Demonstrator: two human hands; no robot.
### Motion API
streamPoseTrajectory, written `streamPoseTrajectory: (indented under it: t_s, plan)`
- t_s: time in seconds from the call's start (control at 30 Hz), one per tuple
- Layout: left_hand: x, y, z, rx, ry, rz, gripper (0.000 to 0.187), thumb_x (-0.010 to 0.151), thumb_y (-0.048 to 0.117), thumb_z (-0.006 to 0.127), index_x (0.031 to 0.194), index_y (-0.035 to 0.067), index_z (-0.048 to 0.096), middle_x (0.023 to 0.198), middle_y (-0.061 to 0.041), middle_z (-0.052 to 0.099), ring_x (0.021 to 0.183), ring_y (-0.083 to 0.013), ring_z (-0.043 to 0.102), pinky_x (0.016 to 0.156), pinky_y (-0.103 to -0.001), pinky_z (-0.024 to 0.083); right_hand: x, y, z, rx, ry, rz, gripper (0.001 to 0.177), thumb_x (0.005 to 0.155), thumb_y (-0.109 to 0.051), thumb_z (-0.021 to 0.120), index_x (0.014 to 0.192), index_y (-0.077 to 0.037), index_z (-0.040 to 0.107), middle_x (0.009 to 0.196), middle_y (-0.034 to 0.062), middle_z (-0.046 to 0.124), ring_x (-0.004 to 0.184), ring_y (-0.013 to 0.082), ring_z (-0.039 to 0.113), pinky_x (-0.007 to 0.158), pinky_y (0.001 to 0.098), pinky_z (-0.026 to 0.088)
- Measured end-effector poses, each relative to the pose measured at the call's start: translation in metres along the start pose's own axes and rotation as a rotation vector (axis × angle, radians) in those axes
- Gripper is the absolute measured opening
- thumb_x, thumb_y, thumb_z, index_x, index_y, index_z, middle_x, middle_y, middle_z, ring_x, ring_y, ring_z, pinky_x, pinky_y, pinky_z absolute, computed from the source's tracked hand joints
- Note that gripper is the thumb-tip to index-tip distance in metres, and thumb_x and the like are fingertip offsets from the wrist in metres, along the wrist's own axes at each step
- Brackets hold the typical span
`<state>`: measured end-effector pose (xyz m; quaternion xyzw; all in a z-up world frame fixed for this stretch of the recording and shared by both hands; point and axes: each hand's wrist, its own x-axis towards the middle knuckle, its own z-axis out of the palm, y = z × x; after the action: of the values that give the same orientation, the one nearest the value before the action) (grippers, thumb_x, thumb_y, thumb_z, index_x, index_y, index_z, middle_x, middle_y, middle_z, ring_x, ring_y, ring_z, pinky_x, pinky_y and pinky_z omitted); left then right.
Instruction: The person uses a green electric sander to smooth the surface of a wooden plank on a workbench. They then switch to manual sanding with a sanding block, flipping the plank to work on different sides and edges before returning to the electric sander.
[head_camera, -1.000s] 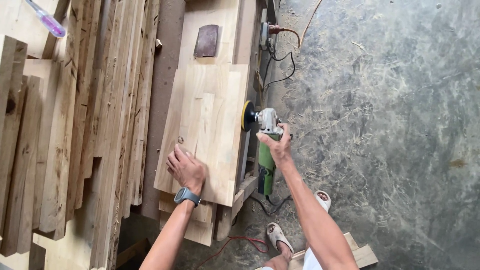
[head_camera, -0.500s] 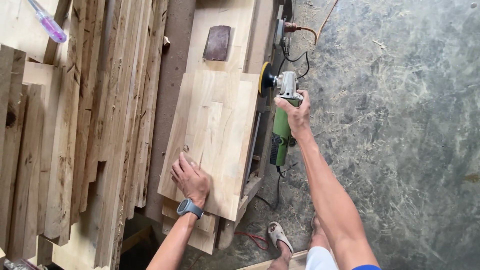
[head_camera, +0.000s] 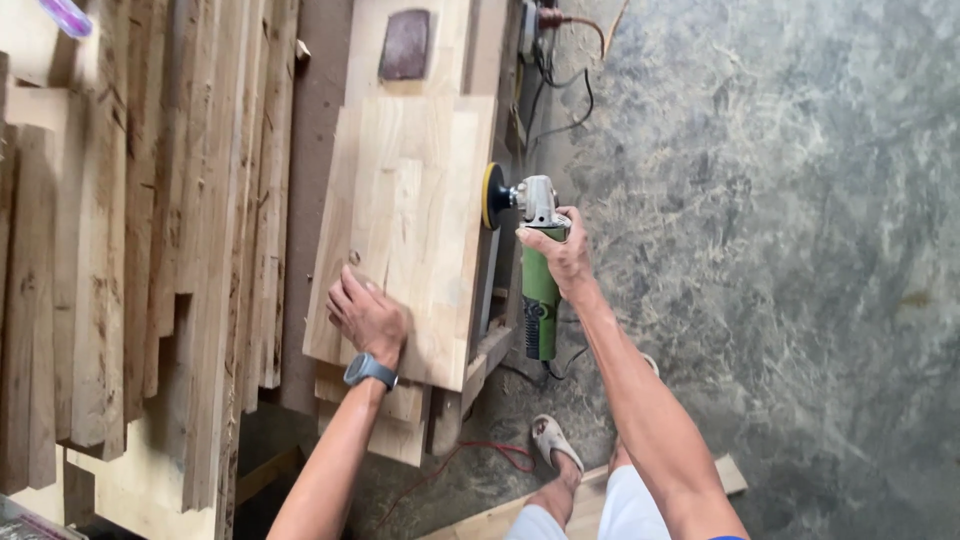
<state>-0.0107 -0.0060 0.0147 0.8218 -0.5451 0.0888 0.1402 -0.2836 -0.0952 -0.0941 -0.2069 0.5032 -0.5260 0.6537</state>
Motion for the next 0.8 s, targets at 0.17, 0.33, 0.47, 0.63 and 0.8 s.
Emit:
streamPoseTrajectory:
  t_s: [0.17,0.33,0.47,0.63,0.8]
  plan:
    - [-0.004,-0.011,0.010,-0.005,0.000,0.006,0.047,0.100,0.021,0.044,0.142,0.000,0.049,0.118,-0.019,0.051,0.107,-0.0415,0.050,0.087,-0.051,0.042,-0.084,0.012,-0.001,-0.085,0.043,0.020,0.074,0.069,-0.020,0.097,0.123,-0.003,0.050,0.088,0.0174,0.068,0.067,0.0221,0.068,0.057,0.0386,0.057]
    - [-0.007,-0.011,0.009,-0.008,0.004,-0.011,0.048,0.099,0.020,0.045,0.142,-0.001,0.048,0.119,-0.019,0.052,0.110,-0.0414,0.050,0.088,-0.051,0.043,-0.174,0.018,0.014,-0.182,0.071,0.043,0.073,0.062,-0.032,0.099,0.116,-0.010,0.056,0.088,0.0140,0.068,0.074,0.0204,0.065,0.066,0.0426,0.053]
    - [-0.008,-0.017,0.015,-0.010,0.005,-0.019,0.047,0.101,0.023,0.045,0.142,0.001,0.046,0.121,-0.017,0.051,0.114,-0.0397,0.049,0.090,-0.051,0.042,-0.219,0.045,-0.004,-0.056,-0.017,0.043,0.066,0.067,-0.024,0.097,0.113,-0.006,0.054,0.083,0.0183,0.071,0.061,0.0276,0.073,0.058,0.0400,0.065]
    - [-0.012,-0.025,0.017,-0.013,-0.002,-0.027,0.046,0.102,0.024,0.043,0.142,0.002,0.046,0.123,-0.017,0.052,0.116,-0.0397,0.050,0.092,-0.051,0.043,-0.288,0.081,-0.013,-0.181,0.045,0.087,0.072,0.064,-0.029,0.098,0.118,-0.008,0.055,0.090,0.0103,0.063,0.080,0.0201,0.060,0.073,0.0398,0.052]
    - [-0.012,-0.026,0.020,-0.010,-0.005,-0.045,0.045,0.102,0.025,0.044,0.141,0.002,0.046,0.122,-0.016,0.051,0.119,-0.0378,0.049,0.094,-0.050,0.043,-0.332,0.104,-0.030,-0.191,0.088,0.199,0.071,0.061,-0.029,0.100,0.116,-0.010,0.059,0.088,0.0041,0.063,0.080,0.0146,0.060,0.073,0.0302,0.052]
